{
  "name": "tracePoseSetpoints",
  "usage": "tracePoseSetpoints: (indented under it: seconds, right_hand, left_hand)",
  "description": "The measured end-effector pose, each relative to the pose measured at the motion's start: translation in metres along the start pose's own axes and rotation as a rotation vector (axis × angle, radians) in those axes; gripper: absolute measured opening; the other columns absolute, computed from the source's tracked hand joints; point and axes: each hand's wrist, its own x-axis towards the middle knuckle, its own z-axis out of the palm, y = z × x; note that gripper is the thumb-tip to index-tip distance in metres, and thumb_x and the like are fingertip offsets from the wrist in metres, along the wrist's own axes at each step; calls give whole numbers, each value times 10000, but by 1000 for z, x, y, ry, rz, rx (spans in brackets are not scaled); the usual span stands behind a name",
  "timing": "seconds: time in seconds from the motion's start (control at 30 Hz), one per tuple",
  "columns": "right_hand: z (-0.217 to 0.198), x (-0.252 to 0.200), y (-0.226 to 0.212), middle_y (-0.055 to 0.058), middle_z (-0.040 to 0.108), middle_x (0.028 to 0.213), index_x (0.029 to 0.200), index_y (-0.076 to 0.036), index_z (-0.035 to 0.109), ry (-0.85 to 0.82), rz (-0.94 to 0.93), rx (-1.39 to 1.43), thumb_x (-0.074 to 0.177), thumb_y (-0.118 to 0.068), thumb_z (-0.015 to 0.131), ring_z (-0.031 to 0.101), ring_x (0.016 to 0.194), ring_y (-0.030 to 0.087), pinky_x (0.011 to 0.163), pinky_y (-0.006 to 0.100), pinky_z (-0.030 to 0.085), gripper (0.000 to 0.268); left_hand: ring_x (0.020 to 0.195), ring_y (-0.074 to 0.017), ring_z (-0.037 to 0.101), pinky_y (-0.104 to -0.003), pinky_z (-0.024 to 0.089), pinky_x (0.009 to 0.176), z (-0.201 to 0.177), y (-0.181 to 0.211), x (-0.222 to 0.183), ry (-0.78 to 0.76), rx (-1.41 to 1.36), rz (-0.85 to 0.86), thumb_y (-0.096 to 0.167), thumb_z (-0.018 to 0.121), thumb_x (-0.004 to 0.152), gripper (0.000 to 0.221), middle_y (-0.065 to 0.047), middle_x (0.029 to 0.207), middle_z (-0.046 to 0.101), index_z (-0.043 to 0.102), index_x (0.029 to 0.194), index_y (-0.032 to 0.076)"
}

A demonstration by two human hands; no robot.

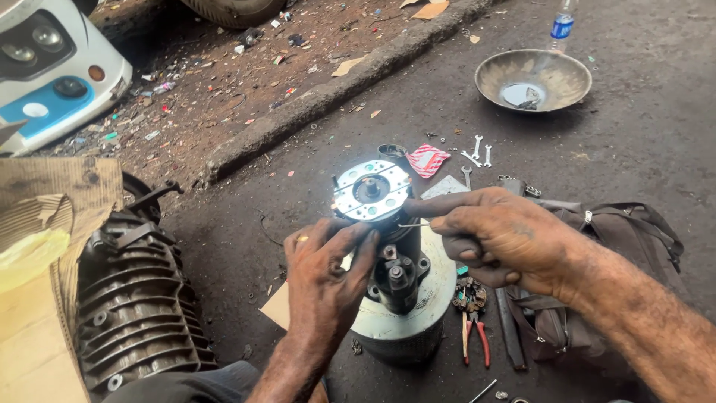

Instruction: The person sits on the ground reassembling an automotive starter motor. They fit the end cap with brushes onto the housing, align it, and use a hex key to tighten bolts, working the fasteners around the flange by hand.

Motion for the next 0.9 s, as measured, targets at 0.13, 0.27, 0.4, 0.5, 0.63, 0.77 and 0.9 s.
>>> tracePoseSetpoints:
  seconds: [0.13, 0.27, 0.4, 0.5, 0.63, 0.77, 0.9]
  right_hand:
    - [-3, 5, 12, -32, 437, 572, 1402, -40, 620, -42, -51, 183, 966, -152, 536, 309, 387, 39, 269, 203, 222, 458]
    - [10, -4, -1, -28, 402, 563, 1352, 3, 657, 85, -2, 306, 977, -167, 492, 310, 401, 33, 267, 182, 214, 444]
    - [9, 2, -9, -16, 514, 624, 1267, 58, 654, 45, -13, 405, 955, -87, 473, 357, 402, 11, 253, 160, 254, 389]
    - [13, 1, -22, 54, 666, 752, 1162, 106, 583, -20, -54, 386, 1030, -119, 546, 428, 408, 30, 245, 161, 292, 263]
    - [14, -5, -32, 142, 691, 732, 1102, 76, 591, 121, 13, 243, 975, -112, 521, 494, 452, 68, 245, 181, 285, 238]
    - [28, -17, -48, 136, 755, 896, 1292, -92, 651, 318, 207, -905, 1042, -242, 602, 665, 708, 227, 585, 336, 562, 296]
    - [-17, -4, -4, 95, 763, 943, 1146, -122, 735, 241, -409, -1254, 895, -274, 689, 686, 867, 181, 773, 396, 564, 297]
  left_hand:
    - [965, -211, 647, -475, 393, 976, 0, 7, 1, 31, -36, -56, 252, 739, 931, 129, -10, 922, 690, 767, 1014, 158]
    - [963, -227, 631, -483, 386, 981, -4, 13, 4, 21, -25, -68, 265, 717, 941, 141, -16, 925, 678, 762, 1012, 152]
    - [975, -234, 626, -480, 385, 985, -4, 10, 1, 24, -42, -56, 258, 709, 953, 148, -18, 948, 675, 756, 1043, 150]
    - [974, -229, 628, -485, 381, 987, -2, 9, 0, -8, -67, -61, 249, 697, 970, 127, -22, 959, 665, 743, 1042, 154]
    - [983, -234, 629, -493, 383, 977, -5, 13, 1, -5, -39, -54, 241, 706, 956, 135, -30, 966, 660, 739, 1051, 151]
    - [994, -256, 633, -475, 395, 955, 0, 13, 0, 68, -55, -67, 223, 730, 924, 150, -40, 968, 665, 732, 1049, 141]
    - [1002, -288, 627, -463, 410, 917, 11, 16, -2, 159, -83, -100, 207, 736, 912, 165, -59, 983, 661, 733, 1057, 128]
